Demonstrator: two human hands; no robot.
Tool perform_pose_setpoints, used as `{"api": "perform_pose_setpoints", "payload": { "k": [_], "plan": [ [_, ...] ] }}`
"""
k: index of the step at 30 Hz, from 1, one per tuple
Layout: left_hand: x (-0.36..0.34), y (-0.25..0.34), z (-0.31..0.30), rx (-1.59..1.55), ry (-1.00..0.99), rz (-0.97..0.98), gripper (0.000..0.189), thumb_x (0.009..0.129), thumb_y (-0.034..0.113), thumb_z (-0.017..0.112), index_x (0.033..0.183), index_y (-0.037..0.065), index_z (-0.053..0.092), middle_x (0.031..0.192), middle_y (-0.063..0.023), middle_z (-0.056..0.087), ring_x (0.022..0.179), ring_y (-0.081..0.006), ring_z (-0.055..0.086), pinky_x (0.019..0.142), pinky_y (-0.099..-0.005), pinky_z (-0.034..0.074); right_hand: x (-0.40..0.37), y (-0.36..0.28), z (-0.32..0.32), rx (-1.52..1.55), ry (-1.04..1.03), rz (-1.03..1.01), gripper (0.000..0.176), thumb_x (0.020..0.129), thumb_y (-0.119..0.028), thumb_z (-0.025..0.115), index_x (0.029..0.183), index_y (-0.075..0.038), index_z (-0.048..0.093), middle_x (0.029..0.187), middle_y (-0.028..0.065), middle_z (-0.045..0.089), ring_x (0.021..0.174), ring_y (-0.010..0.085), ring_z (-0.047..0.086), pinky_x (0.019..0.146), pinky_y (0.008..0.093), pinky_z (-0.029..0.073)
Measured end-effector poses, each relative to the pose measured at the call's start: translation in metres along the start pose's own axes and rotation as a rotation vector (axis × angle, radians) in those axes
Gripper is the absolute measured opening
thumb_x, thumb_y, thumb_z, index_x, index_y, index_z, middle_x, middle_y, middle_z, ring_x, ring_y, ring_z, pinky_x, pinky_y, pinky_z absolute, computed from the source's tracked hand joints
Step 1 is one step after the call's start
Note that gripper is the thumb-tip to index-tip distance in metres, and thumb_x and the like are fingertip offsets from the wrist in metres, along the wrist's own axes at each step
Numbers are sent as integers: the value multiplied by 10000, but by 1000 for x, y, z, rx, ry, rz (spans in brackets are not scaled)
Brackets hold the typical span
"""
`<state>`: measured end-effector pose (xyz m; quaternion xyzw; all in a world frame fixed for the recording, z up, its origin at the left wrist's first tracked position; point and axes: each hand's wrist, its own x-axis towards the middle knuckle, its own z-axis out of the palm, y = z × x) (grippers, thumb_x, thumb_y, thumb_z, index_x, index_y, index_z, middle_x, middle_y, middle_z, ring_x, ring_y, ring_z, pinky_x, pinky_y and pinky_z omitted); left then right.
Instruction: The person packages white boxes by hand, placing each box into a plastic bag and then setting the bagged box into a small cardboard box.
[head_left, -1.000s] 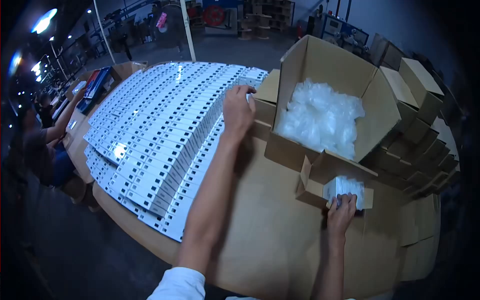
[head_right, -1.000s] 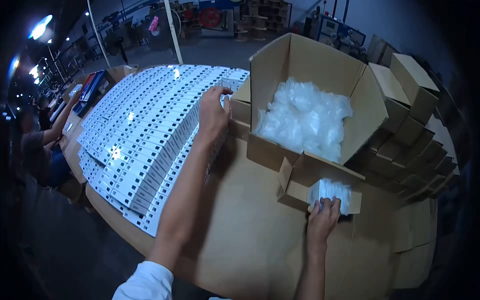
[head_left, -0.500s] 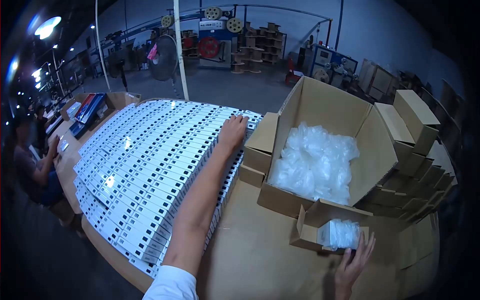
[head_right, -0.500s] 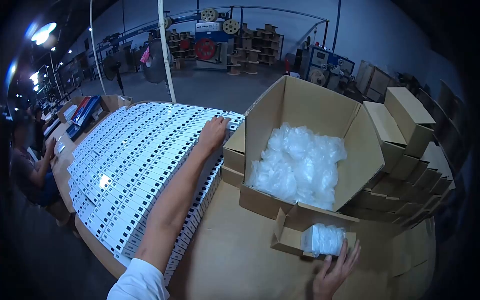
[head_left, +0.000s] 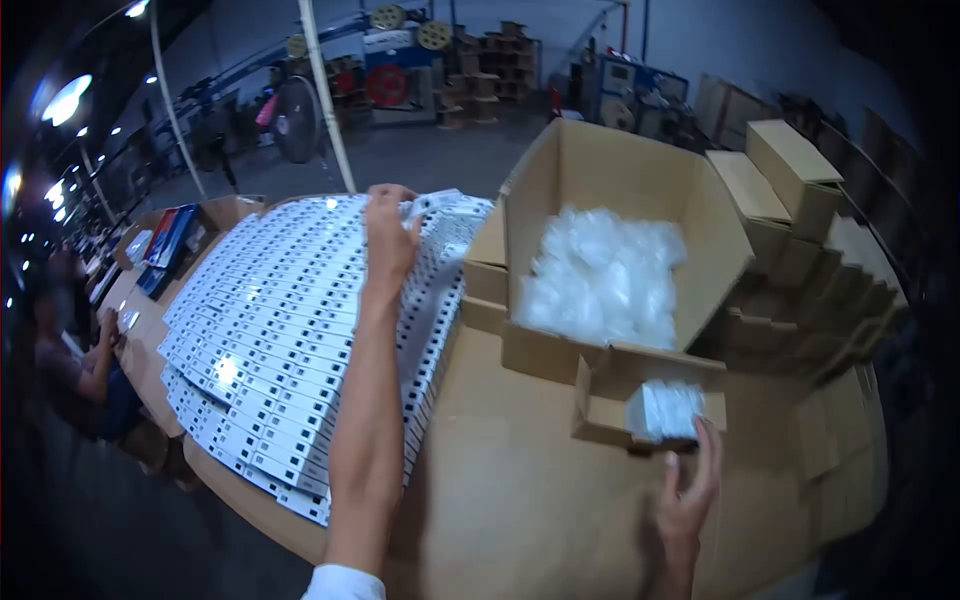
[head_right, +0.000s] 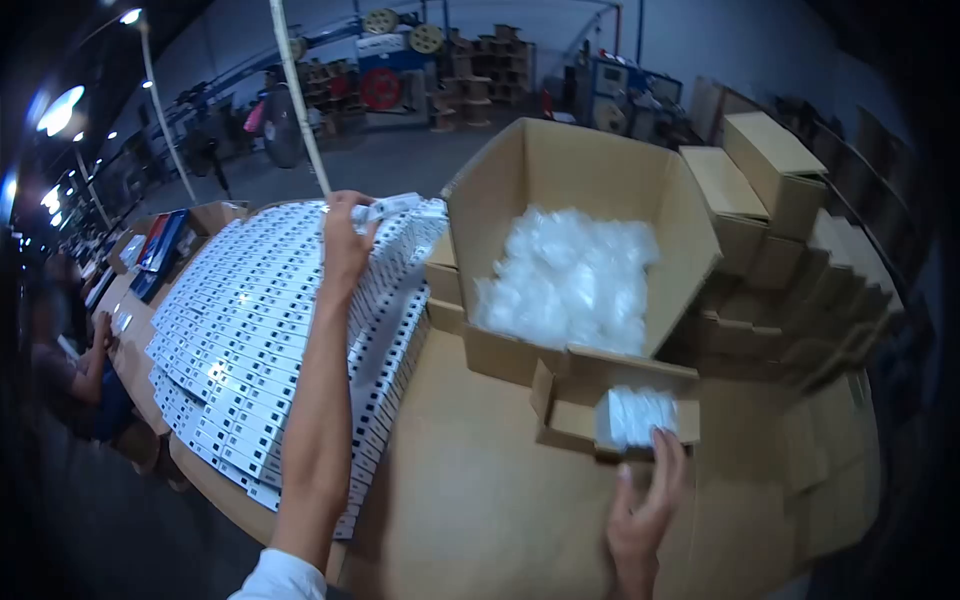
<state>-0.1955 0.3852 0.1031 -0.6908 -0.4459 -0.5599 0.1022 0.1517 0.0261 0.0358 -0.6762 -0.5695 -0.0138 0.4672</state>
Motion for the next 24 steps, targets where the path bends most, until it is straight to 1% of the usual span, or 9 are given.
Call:
{"api": "perform_pose_setpoints", "payload": {
  "k": [1,3,5,7,10,12,16,19,24],
  "plan": [
    [-7,31,-27,49,16,-53,269,769,-37,766,1013,-6,656,1091,-178,617,1031,-358,623,909,-431,493,-1,-7,-3,72,-73,40,531,885,-19,621,1408,11,535,1357,225,556,1225,368,563,1053,439,454],
    [-39,99,-72,-68,69,-168,230,796,-51,745,997,-14,638,1070,-135,629,996,-296,647,859,-398,567,-11,-15,7,627,-226,258,582,924,-11,633,1482,-1,468,1335,160,574,1114,212,609,874,311,542],
    [-90,153,-100,-73,35,-194,252,777,-80,746,991,8,647,1102,-131,638,1059,-278,654,862,-367,592,-13,-33,8,885,-408,306,613,968,-43,623,1535,-20,393,1370,161,543,1112,206,608,892,338,554],
    [-143,208,-110,-90,-57,-104,340,694,-120,764,985,34,680,1124,-131,651,1138,-313,653,954,-443,552,-12,-41,8,1136,-565,319,646,1005,-93,618,1577,-38,324,1440,185,492,1131,222,608,906,360,565],
    [-208,261,-96,-292,-205,-37,439,607,-130,831,975,90,734,1091,-89,656,1167,-362,651,952,-452,554,-18,-38,12,1426,-589,410,650,1045,-154,590,1604,-53,275,1465,184,474,1185,220,592,931,381,569],
    [-236,284,-85,-381,-321,2,413,635,-90,852,985,100,739,1090,-83,652,1174,-373,643,917,-445,572,-26,-25,12,1393,-503,497,472,1061,-126,547,1509,-28,433,1340,132,575,1134,164,612,930,334,560],
    [-220,293,-79,-636,-762,-111,310,779,86,834,1067,69,722,1127,-133,669,1113,-363,657,927,-430,556,-47,27,14,1303,-291,687,169,1055,-53,524,1129,17,659,1118,91,653,995,147,663,886,293,580],
    [-168,266,-50,-438,-621,0,240,832,62,787,1062,51,719,1111,-131,702,1036,-285,700,852,-389,578,-48,50,-2,1163,-283,652,161,1042,-19,520,1081,35,668,1103,115,661,971,179,686,834,339,630],
    [-116,173,78,-149,-489,-6,372,850,158,782,1177,15,678,1093,-205,718,1015,-385,682,915,-448,536,-32,63,-20,1075,-232,611,181,1024,27,500,1024,61,678,1074,149,678,941,226,710,797,371,656]
  ]
}}
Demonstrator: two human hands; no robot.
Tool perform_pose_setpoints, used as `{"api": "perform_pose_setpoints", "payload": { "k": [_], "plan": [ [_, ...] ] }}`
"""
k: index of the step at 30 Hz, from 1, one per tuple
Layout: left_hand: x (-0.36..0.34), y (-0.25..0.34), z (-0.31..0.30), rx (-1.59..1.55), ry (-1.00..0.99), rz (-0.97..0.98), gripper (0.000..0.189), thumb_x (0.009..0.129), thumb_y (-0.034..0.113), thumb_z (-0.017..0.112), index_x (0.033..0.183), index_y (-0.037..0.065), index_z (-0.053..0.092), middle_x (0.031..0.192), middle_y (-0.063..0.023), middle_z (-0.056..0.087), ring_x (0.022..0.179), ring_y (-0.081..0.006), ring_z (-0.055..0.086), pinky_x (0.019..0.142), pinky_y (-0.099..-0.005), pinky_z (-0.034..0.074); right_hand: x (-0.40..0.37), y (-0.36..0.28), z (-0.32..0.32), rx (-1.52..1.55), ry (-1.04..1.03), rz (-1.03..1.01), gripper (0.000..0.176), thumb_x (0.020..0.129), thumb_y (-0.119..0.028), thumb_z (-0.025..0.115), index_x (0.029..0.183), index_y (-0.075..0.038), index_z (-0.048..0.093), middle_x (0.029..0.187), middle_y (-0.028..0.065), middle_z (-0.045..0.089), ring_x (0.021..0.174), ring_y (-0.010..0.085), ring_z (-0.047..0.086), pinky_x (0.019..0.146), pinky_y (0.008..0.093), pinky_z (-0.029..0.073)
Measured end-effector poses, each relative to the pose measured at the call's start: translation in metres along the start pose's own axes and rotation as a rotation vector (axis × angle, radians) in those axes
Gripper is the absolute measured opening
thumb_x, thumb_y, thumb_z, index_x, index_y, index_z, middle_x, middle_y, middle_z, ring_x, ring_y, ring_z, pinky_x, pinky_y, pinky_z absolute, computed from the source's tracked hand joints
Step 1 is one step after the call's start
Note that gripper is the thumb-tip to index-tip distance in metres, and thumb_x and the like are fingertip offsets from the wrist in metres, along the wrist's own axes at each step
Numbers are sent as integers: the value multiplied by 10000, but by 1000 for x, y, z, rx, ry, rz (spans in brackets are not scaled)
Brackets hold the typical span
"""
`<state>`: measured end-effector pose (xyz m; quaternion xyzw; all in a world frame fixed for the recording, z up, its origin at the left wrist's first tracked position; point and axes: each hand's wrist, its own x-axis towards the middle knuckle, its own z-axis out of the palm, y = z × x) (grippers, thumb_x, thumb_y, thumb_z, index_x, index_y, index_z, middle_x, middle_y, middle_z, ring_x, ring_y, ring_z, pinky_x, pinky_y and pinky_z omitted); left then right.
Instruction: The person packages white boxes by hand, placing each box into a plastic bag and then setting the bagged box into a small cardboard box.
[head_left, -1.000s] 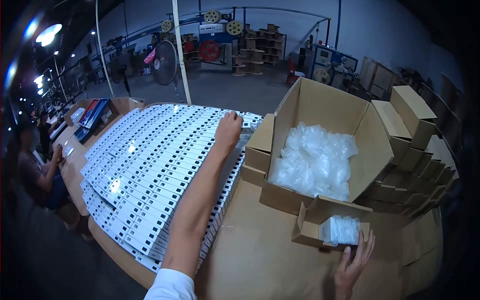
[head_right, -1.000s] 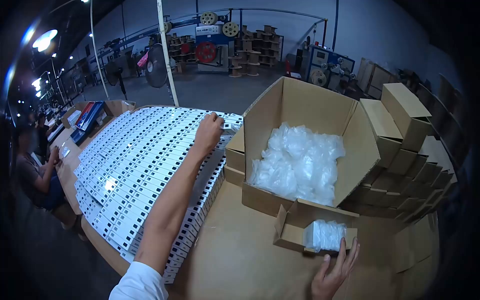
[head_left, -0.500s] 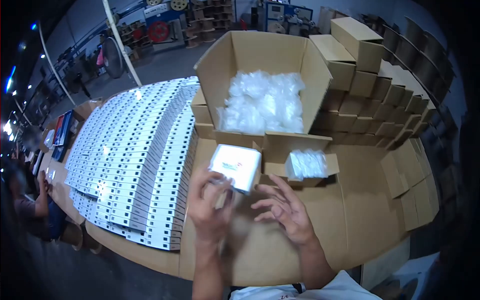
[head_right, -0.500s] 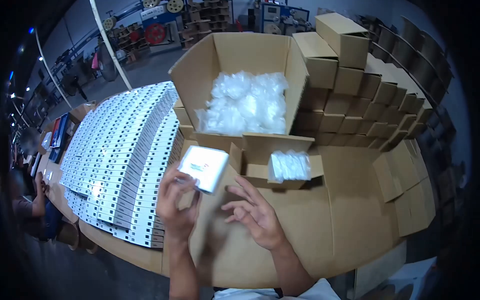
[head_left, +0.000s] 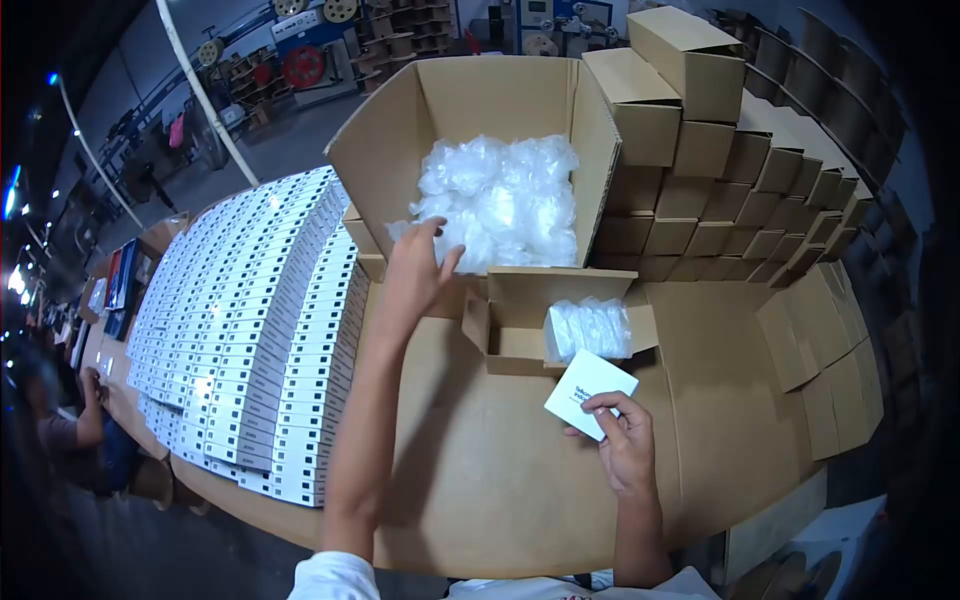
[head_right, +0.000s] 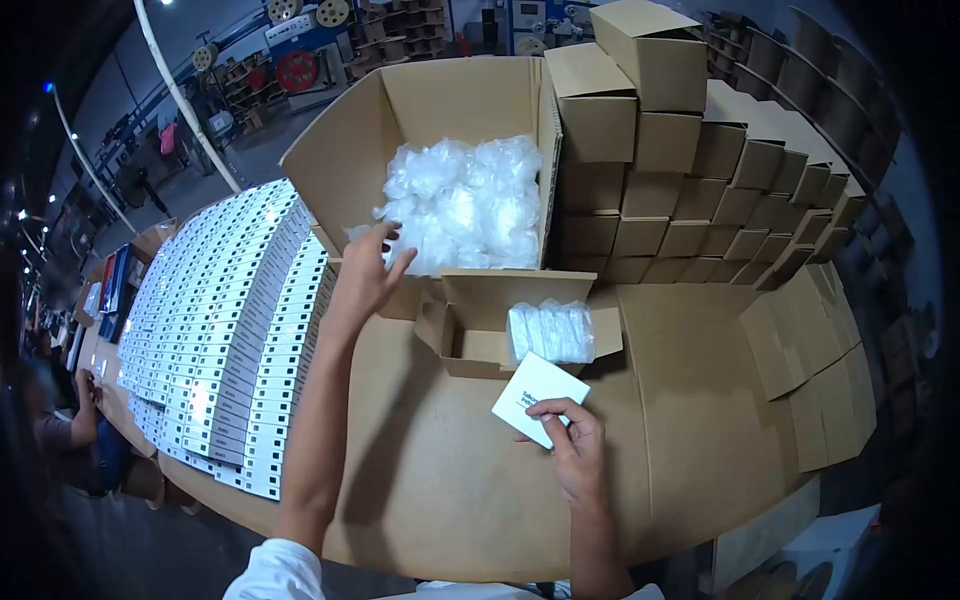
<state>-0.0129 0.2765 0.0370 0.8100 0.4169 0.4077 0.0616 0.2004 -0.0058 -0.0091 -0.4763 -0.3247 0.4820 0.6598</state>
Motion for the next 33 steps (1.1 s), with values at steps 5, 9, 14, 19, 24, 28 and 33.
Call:
{"api": "perform_pose_setpoints", "payload": {
  "k": [5,9,14,19,24,28,33],
  "plan": [
    [42,-32,28,79,-189,-59,367,814,103,784,1145,-21,684,1011,-271,715,1000,-456,676,899,-491,529,7,3,-12,-40,-15,0,184,1011,50,500,1036,61,682,1028,146,694,861,241,734,805,343,626],
    [60,-22,20,-23,-175,-205,273,840,131,772,1091,32,729,970,-241,717,933,-396,691,886,-469,526,13,5,-15,-57,-3,5,186,1007,60,498,1032,66,682,1032,150,691,879,239,731,816,347,624],
    [59,-30,22,218,-91,18,308,853,196,795,1113,54,711,1094,-202,672,1072,-366,632,918,-450,494,20,4,-16,-71,2,-20,196,1005,67,489,1030,71,683,1033,143,685,898,231,721,830,353,631],
    [66,24,26,427,-5,238,489,805,188,820,1260,175,639,1243,-85,593,1163,-288,571,959,-440,470,18,-3,-15,-50,-14,-38,193,1004,58,502,1035,63,692,1010,138,693,889,228,722,833,341,604],
    [98,38,62,489,-395,608,290,773,149,823,1046,176,731,1211,-18,614,1179,-224,569,979,-395,468,14,-18,-12,-94,-41,-60,198,1004,58,502,1041,58,696,1003,135,699,899,229,725,842,335,585],
    [134,36,63,119,-378,564,138,838,148,786,963,95,764,1093,-103,689,1079,-287,636,921,-417,509,14,-27,-13,-113,-61,-113,204,1001,65,499,1042,53,699,1003,134,702,904,227,724,842,329,577],
    [174,33,37,-83,-346,285,247,917,237,754,1003,6,731,1025,-195,735,983,-351,690,834,-445,548,27,-46,-7,-210,-92,-151,196,994,51,529,1050,34,716,1032,142,662,931,200,690,855,318,574]
  ]
}}
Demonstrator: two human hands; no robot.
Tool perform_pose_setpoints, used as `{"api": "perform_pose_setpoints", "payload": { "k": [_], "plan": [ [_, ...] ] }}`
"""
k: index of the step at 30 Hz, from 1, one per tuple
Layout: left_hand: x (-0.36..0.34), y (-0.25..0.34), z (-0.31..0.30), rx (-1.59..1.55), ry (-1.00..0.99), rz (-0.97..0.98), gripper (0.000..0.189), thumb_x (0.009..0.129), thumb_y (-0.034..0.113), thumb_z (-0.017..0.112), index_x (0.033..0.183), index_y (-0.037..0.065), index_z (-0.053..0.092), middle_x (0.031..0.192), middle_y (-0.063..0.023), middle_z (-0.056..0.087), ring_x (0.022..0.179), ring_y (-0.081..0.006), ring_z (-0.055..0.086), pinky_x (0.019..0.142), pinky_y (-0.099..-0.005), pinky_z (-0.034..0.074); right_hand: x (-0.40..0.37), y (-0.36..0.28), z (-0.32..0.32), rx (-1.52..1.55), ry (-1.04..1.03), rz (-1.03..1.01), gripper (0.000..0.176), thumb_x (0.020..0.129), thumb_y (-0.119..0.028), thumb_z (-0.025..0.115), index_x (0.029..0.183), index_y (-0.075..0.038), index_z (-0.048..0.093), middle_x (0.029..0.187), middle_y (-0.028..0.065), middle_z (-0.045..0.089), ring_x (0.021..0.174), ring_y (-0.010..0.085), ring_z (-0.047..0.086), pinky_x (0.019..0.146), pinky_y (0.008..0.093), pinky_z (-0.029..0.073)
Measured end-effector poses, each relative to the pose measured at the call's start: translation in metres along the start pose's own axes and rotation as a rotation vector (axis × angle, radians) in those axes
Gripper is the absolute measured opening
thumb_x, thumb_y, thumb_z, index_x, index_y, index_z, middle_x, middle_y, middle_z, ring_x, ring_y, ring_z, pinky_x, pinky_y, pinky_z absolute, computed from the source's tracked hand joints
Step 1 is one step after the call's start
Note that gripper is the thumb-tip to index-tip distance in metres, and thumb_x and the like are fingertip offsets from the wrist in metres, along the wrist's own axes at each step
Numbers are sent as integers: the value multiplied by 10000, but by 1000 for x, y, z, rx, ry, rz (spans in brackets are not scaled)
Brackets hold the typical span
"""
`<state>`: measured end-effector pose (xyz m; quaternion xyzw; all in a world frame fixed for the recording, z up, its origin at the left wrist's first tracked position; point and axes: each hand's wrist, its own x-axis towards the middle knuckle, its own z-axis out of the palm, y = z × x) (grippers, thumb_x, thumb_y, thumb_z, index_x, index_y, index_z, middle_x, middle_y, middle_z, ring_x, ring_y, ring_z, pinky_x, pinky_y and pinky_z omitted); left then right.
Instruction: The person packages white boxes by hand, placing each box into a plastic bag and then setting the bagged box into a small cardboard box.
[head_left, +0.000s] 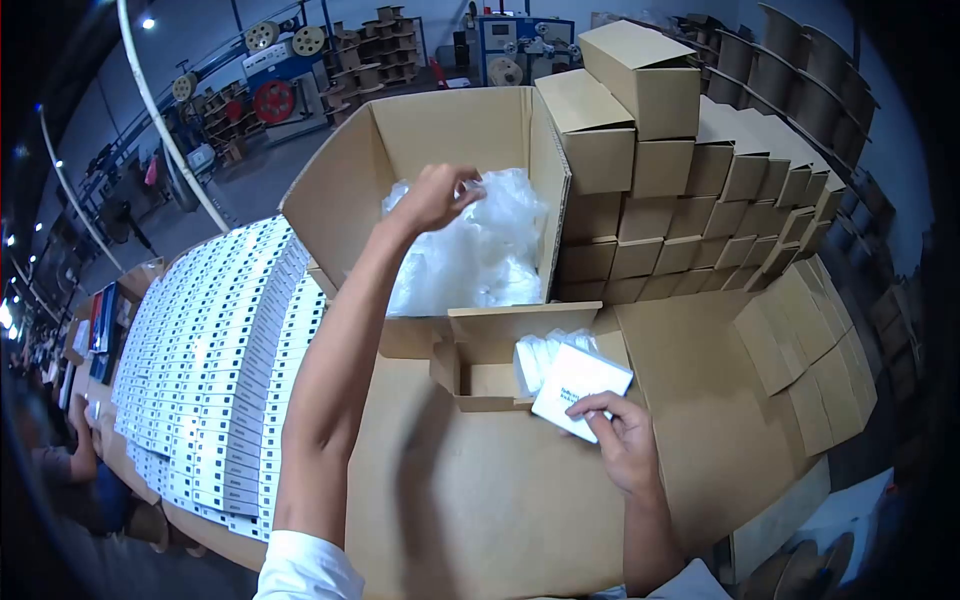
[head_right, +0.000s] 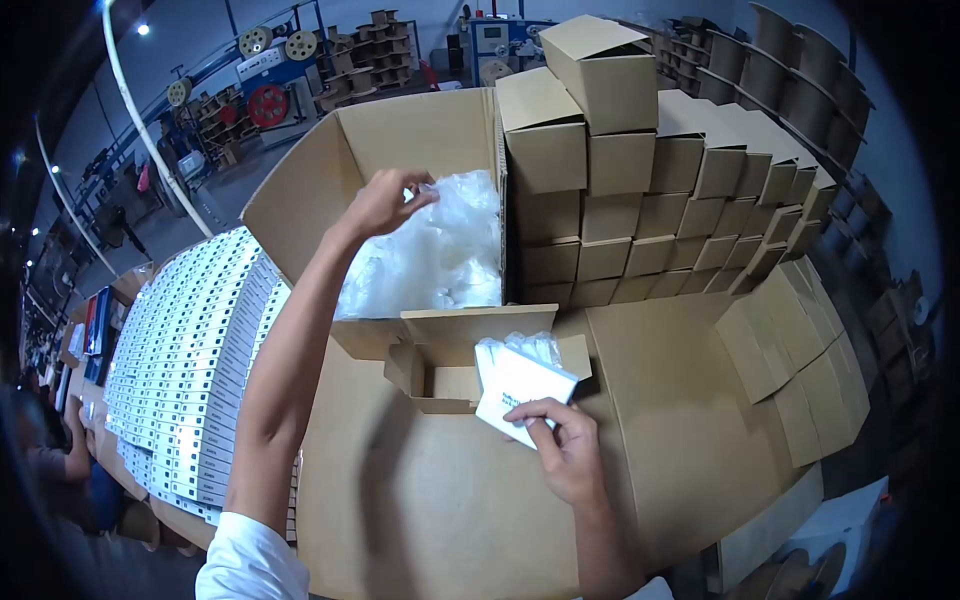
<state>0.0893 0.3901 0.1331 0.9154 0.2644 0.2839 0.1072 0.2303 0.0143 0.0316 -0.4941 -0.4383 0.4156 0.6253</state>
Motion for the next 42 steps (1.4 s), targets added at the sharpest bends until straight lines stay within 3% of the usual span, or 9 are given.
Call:
{"api": "perform_pose_setpoints", "payload": {
  "k": [4,12,17,20,24,28,32,37,42],
  "plan": [
    [7,-18,-9,-208,60,-34,265,913,230,777,923,-20,687,859,-143,727,826,-191,699,773,-344,542,25,-13,10,-221,-11,-154,175,989,21,571,1057,6,732,1091,138,608,955,182,658,843,305,574],
    [1,-38,-14,-640,305,-261,266,992,256,703,988,-9,725,831,-50,716,723,-92,619,650,-261,489,69,-46,42,-423,-37,-380,206,899,-50,691,1083,-114,758,966,144,627,832,239,641,728,333,505],
    [-24,-10,-36,-759,533,-221,266,1051,248,615,1075,-11,672,777,38,575,659,-53,485,590,-264,431,83,-63,60,-553,114,-451,272,878,-114,743,1150,-128,739,1101,183,648,1008,318,641,877,402,526],
    [-81,52,-38,-678,810,-96,246,1068,230,580,1058,-3,655,774,35,564,660,-39,470,579,-247,410,102,-55,73,-503,215,-581,527,816,-308,858,1257,-71,692,1180,219,637,1068,363,637,935,440,510],
    [-158,119,-11,-576,803,-254,213,1082,194,540,1035,8,632,773,32,534,676,-33,447,578,-220,378,96,-34,78,-387,78,-462,688,762,-467,900,1246,-22,696,1076,169,651,907,256,609,809,369,514],
    [-208,149,22,-607,862,-312,210,1078,183,546,1033,-3,630,786,27,552,689,-36,440,583,-221,365,49,-14,79,-455,64,-389,322,854,-220,846,993,36,707,848,109,618,680,150,519,602,323,440],
    [-249,179,36,-617,812,-439,227,1081,178,543,1024,-15,646,772,24,561,690,-40,454,584,-225,371,-28,28,59,-288,85,-267,183,861,-83,808,934,35,689,856,123,624,682,141,524,603,309,446],
    [-305,205,68,-679,677,-561,217,1080,181,560,1005,2,655,793,44,556,705,-23,438,603,-200,353,-98,45,18,-104,72,72,255,909,-162,800,977,59,693,963,98,620,845,134,589,711,288,474],
    [-339,233,94,-659,588,-582,220,1076,163,553,967,1,653,738,28,545,671,-39,438,580,-223,362,-123,50,22,-91,103,-29,202,946,-140,760,1001,53,731,1002,98,621,905,131,580,786,276,467]
  ]
}}
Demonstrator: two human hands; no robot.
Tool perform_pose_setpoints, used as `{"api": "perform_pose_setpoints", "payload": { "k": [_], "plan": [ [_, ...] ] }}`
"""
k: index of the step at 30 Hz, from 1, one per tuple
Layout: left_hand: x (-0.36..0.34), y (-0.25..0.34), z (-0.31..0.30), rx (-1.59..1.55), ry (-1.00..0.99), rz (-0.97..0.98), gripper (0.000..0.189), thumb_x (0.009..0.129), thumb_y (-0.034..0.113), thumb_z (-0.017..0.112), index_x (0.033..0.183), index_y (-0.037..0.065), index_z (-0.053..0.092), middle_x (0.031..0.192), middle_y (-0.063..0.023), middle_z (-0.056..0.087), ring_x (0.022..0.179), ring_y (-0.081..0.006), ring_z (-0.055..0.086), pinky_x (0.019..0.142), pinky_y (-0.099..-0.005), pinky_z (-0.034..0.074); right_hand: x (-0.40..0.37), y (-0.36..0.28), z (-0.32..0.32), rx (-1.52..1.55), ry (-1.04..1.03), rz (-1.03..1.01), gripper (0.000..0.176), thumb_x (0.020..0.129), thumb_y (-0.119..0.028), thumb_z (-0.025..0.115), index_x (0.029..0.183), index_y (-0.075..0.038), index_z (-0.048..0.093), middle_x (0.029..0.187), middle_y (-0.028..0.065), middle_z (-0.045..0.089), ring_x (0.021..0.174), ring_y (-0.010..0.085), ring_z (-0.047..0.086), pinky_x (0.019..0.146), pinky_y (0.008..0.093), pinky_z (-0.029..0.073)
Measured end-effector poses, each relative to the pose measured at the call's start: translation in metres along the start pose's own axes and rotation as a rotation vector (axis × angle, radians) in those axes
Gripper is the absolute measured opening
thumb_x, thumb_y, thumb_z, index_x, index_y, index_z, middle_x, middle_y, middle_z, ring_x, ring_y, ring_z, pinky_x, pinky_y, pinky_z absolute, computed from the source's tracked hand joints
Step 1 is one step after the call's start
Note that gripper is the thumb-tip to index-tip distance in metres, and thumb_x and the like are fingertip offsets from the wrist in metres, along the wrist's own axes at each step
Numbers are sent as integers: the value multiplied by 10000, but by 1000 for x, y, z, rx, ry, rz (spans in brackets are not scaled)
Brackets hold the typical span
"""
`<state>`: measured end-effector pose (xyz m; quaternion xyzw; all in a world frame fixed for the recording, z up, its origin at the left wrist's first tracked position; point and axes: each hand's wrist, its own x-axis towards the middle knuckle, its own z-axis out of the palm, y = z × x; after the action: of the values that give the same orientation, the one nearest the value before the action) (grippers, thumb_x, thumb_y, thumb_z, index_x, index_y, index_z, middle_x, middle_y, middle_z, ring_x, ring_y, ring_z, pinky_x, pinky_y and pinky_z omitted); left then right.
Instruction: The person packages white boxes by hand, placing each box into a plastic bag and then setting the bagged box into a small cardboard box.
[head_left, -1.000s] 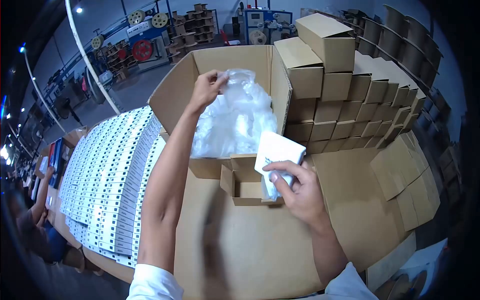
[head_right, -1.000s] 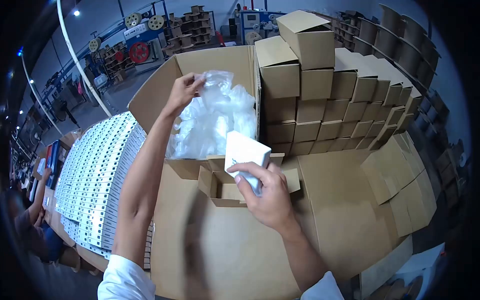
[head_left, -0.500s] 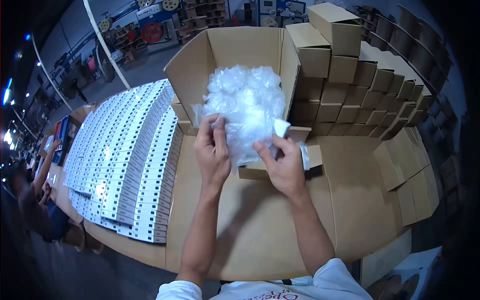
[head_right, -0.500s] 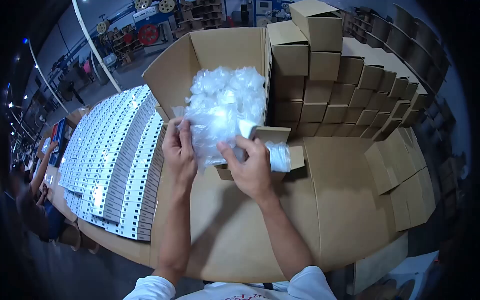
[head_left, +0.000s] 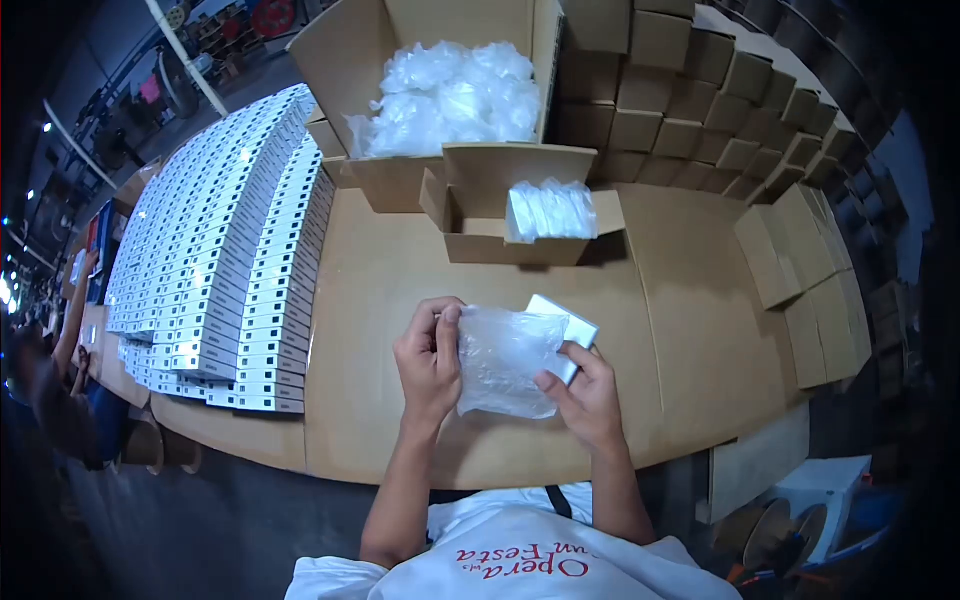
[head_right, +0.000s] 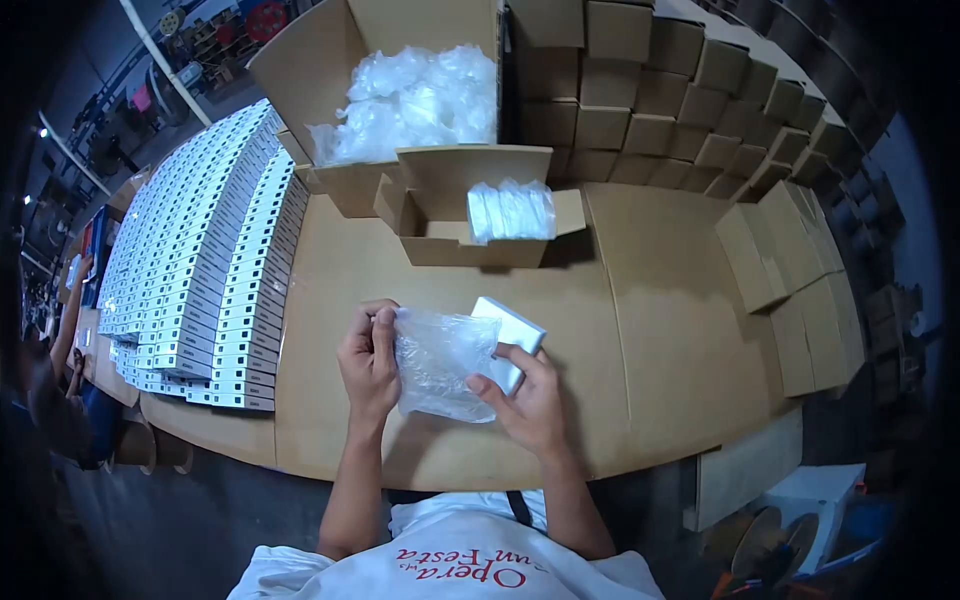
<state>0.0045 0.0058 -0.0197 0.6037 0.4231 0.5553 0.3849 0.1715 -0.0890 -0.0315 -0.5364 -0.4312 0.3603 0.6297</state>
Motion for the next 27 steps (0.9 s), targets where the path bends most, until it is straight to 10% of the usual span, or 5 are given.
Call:
{"api": "perform_pose_setpoints", "payload": {
  "k": [6,11,27],
  "plan": [
    [-21,-5,-7,16,52,-154,156,1046,110,579,975,-2,660,730,-35,613,595,-77,534,544,-276,445,-18,23,-11,-69,50,114,153,911,-106,791,937,37,745,935,88,638,859,154,591,734,303,472],
    [-16,29,-12,510,-144,437,437,777,112,831,1199,83,722,1065,-103,659,1029,-263,605,845,-385,494,-21,20,-10,-261,164,-107,163,862,-73,813,935,46,729,931,159,667,825,261,648,715,354,507],
    [-21,18,20,409,-233,531,330,697,9,879,909,99,642,895,-24,689,856,-235,653,804,-370,473,-21,22,-16,-336,186,-88,165,844,-64,811,945,40,731,949,183,676,851,317,675,732,386,522]
  ]
}}
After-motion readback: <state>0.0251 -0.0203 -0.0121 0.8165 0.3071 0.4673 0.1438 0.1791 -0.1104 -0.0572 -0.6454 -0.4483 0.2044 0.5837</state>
